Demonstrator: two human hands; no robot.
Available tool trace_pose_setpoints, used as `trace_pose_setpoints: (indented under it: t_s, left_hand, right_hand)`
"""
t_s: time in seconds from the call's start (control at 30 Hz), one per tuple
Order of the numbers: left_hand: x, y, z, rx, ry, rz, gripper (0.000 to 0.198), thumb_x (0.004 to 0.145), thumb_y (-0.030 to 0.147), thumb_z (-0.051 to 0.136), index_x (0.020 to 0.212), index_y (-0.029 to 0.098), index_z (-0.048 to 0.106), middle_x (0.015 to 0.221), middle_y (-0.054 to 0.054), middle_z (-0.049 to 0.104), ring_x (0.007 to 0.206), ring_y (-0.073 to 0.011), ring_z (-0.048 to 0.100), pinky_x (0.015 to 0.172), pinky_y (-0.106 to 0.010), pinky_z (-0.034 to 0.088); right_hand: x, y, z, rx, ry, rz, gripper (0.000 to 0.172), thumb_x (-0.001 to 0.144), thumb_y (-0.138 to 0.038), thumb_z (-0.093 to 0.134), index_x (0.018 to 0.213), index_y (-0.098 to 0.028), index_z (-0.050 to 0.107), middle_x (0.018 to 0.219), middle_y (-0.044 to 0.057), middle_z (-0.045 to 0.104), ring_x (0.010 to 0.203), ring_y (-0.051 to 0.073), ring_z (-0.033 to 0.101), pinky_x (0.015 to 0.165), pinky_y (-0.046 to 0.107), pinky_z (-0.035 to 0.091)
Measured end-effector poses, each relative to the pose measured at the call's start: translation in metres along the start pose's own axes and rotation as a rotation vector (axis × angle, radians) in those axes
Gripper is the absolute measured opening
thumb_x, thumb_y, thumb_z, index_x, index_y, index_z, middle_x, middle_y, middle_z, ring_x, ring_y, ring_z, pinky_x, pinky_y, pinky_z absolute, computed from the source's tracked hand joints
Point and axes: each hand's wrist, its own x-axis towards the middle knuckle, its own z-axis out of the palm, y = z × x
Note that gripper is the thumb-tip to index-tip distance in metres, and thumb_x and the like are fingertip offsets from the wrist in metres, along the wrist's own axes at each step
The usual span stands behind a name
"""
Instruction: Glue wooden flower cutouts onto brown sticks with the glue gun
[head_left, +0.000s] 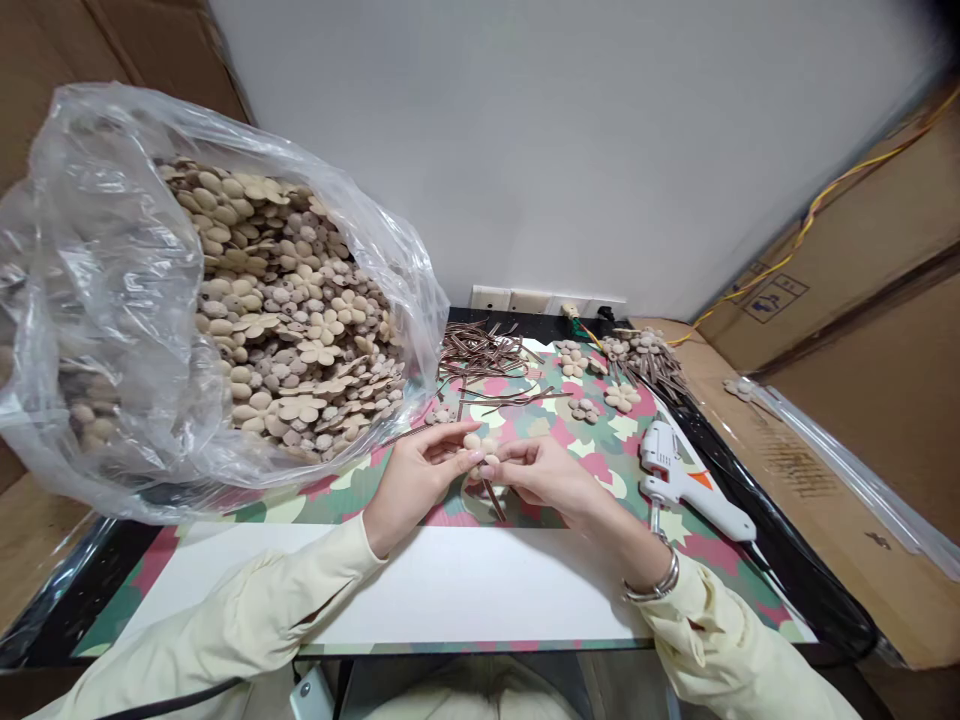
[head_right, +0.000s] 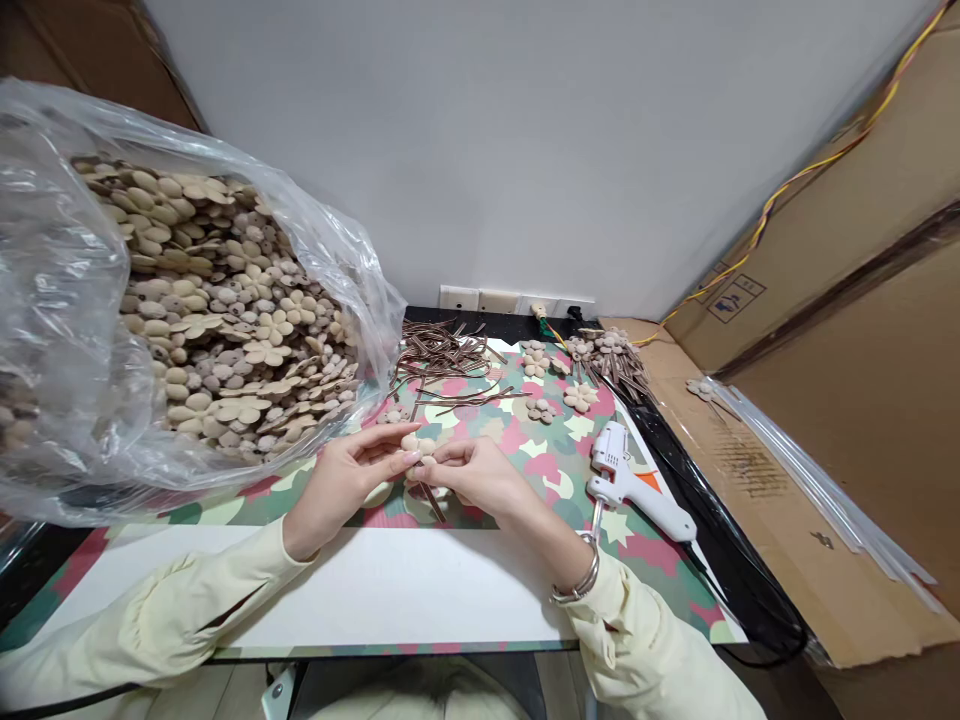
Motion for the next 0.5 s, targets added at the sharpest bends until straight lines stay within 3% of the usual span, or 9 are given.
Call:
trace_pose_setpoints:
  t_s: [0.3, 0.5]
  left_hand:
    - [0.005, -0.0001, -0.0039, -0.007, -0.124, -0.061, 0.038, 0.075, 0.028, 0.064, 0.109, 0.013, 0.063, 0.106, -0.006, 0.068, 0.093, -0.0199, 0.062, 0.08, -0.026, 0.05]
    - [0.0056, -0.0012, -0.0061, 0.0, -0.093, -0.084, 0.036, 0.073, 0.027, 0.065, 0.106, 0.012, 0.064, 0.101, -0.007, 0.07, 0.085, -0.0186, 0.064, 0.075, -0.025, 0.051]
  right_hand:
    - [0.0013, 0.0023, 0.0002, -0.01, 0.051, -0.006, 0.022, 0.07, -0.035, 0.063, 0.067, -0.013, 0.065, 0.054, -0.001, 0.054, 0.038, 0.003, 0.029, 0.036, 0.019, 0.018]
    - [0.0038, 0.008, -0.0061, 0.059, 0.036, 0.014, 0.029, 0.069, -0.042, 0.065, 0.075, -0.013, 0.067, 0.055, -0.002, 0.051, 0.036, 0.002, 0.023, 0.034, 0.019, 0.014]
